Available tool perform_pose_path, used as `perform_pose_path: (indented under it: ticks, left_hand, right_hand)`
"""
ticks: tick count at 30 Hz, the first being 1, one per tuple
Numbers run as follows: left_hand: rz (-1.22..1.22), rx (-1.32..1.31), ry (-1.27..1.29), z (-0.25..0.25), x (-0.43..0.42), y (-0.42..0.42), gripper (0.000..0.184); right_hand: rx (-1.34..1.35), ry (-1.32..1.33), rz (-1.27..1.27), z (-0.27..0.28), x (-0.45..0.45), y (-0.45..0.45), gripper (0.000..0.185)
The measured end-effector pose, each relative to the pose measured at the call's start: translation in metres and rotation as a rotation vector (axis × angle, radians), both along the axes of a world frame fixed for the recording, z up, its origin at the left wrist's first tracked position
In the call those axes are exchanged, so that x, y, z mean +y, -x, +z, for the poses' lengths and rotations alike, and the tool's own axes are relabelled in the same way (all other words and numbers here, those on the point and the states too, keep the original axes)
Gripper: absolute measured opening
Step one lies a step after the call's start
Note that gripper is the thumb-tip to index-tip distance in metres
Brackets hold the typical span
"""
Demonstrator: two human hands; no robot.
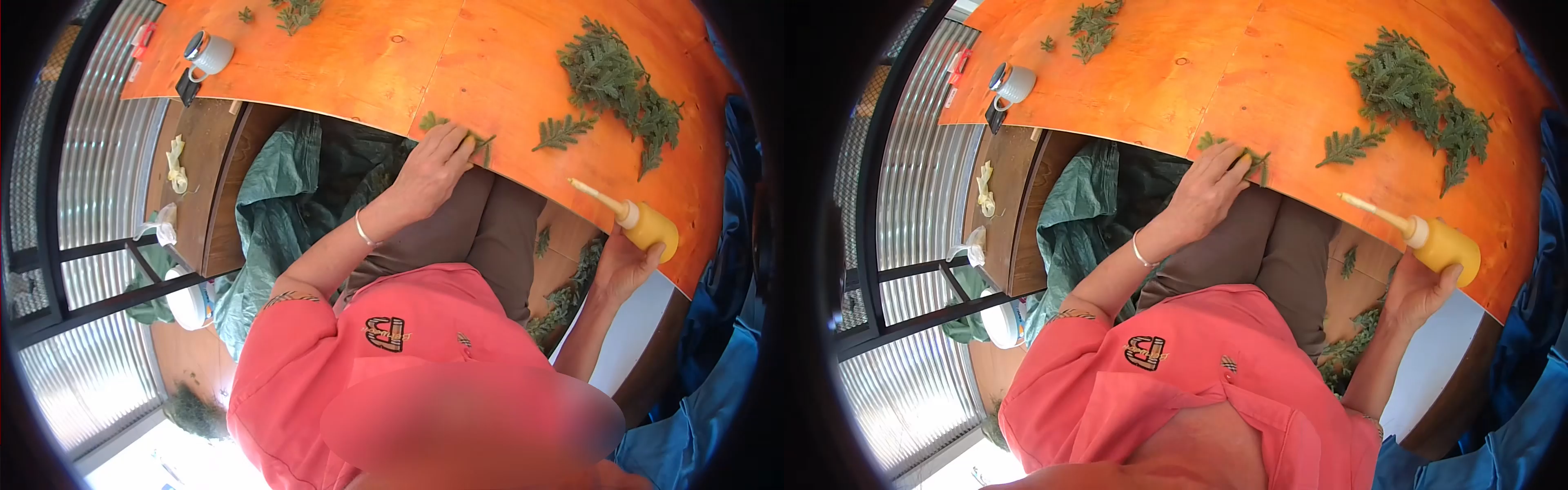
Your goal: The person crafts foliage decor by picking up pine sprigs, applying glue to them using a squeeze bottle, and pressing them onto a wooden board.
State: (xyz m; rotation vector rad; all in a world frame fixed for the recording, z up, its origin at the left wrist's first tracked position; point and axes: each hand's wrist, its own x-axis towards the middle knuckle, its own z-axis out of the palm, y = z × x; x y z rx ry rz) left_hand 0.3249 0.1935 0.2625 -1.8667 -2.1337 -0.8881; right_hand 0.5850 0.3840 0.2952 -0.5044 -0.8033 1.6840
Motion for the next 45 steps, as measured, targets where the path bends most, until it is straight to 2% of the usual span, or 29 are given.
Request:
perform_pose_path:
  ticks: [5,8,13,17,24,29,38,45]
  left_hand:
    - [0.061,-0.075,0.013,-0.01,0.003,-0.013,0.053]
    - [0.047,-0.085,0.021,-0.01,0.018,-0.012,0.053]
    - [0.101,-0.109,0.037,-0.01,0.019,-0.01,0.054]
    - [0.115,-0.093,0.175,0.0,0.011,-0.01,0.057]
    - [0.133,-0.051,0.265,-0.004,0.002,-0.012,0.062]
    - [0.107,-0.037,0.322,0.002,-0.001,-0.008,0.066]
    - [0.042,-0.036,0.308,0.002,-0.002,-0.002,0.066]
    - [-0.005,-0.045,0.308,0.001,-0.007,0.005,0.067]
  right_hand:
    - [-0.125,-0.05,-0.019,-0.002,-0.006,0.006,0.058]
    - [-0.055,-0.043,0.003,0.002,-0.004,0.013,0.055]
    - [-0.085,-0.072,0.034,0.008,-0.001,0.023,0.056]
    - [-0.158,-0.137,0.055,0.008,-0.002,0.029,0.06]
    - [-0.509,-0.616,0.02,0.022,-0.002,0.063,0.077]
    - [-0.577,-0.794,0.106,0.035,-0.009,0.086,0.08]
    - [-0.488,-0.807,0.297,0.031,-0.015,0.111,0.076]
    - [-0.596,-0.797,0.253,0.045,-0.017,0.105,0.073]
